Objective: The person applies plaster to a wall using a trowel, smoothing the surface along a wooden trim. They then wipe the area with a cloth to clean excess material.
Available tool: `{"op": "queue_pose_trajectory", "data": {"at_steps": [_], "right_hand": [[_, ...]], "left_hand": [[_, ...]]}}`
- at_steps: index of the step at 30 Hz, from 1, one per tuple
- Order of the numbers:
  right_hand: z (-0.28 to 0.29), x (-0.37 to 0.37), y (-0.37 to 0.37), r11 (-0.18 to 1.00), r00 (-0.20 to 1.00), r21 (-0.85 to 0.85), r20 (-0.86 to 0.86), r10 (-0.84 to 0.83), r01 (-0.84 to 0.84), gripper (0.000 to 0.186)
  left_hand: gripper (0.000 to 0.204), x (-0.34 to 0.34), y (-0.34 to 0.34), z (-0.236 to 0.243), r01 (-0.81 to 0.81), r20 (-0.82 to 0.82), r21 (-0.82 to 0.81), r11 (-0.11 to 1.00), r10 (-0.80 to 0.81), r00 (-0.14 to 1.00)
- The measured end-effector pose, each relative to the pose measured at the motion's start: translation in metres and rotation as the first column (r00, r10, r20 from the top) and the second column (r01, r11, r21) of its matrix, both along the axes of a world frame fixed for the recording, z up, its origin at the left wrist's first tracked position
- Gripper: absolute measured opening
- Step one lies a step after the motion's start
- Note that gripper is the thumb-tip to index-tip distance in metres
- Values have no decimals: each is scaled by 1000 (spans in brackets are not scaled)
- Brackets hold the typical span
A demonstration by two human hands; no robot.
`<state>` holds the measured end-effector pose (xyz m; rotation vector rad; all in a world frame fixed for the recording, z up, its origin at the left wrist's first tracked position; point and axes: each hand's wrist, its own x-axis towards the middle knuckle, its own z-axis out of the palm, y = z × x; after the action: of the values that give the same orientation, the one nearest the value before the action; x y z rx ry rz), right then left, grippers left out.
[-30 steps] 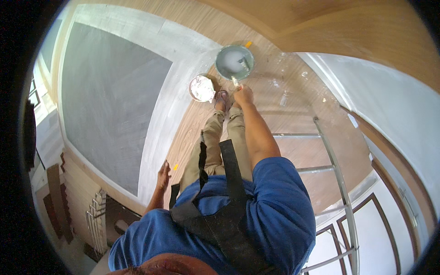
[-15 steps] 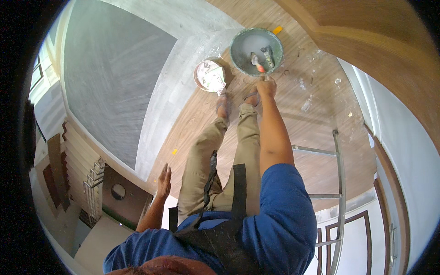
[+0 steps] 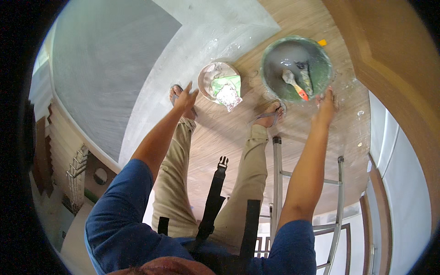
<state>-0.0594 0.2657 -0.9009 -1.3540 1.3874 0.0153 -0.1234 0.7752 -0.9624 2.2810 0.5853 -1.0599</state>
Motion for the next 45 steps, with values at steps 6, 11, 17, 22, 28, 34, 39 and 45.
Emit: {"op": "queue_pose_trajectory", "data": {"at_steps": [6,11,17,22,28,34,39,45], "right_hand": [[67,19,115,984,949,114,299,100,-139,39],[103,67,198,972,939,-37,254,232,-230,40],[151,148,256,924,902,222,376,213,-311,46],[104,191,307,896,875,192,373,310,-400,40],[27,225,420,683,535,-441,425,730,-582,39],[31,243,429,783,622,-99,550,557,-614,24],[53,186,392,730,612,-504,415,673,-462,29],[88,-61,242,542,564,-158,-210,798,-825,48]], "left_hand": [[41,22,22,-97,21,17,-142,990,-19,1000],[39,19,47,-68,-24,131,-180,983,49,990],[35,19,159,-72,-118,302,-186,975,171,938],[22,39,288,-105,-520,160,-369,771,603,781],[39,84,332,-131,-787,20,-444,428,883,469],[50,89,323,-142,-827,-179,-535,174,933,312],[67,45,271,-93,-886,-389,-445,129,863,321],[98,-96,259,49,-883,-430,-285,372,774,465]]}}
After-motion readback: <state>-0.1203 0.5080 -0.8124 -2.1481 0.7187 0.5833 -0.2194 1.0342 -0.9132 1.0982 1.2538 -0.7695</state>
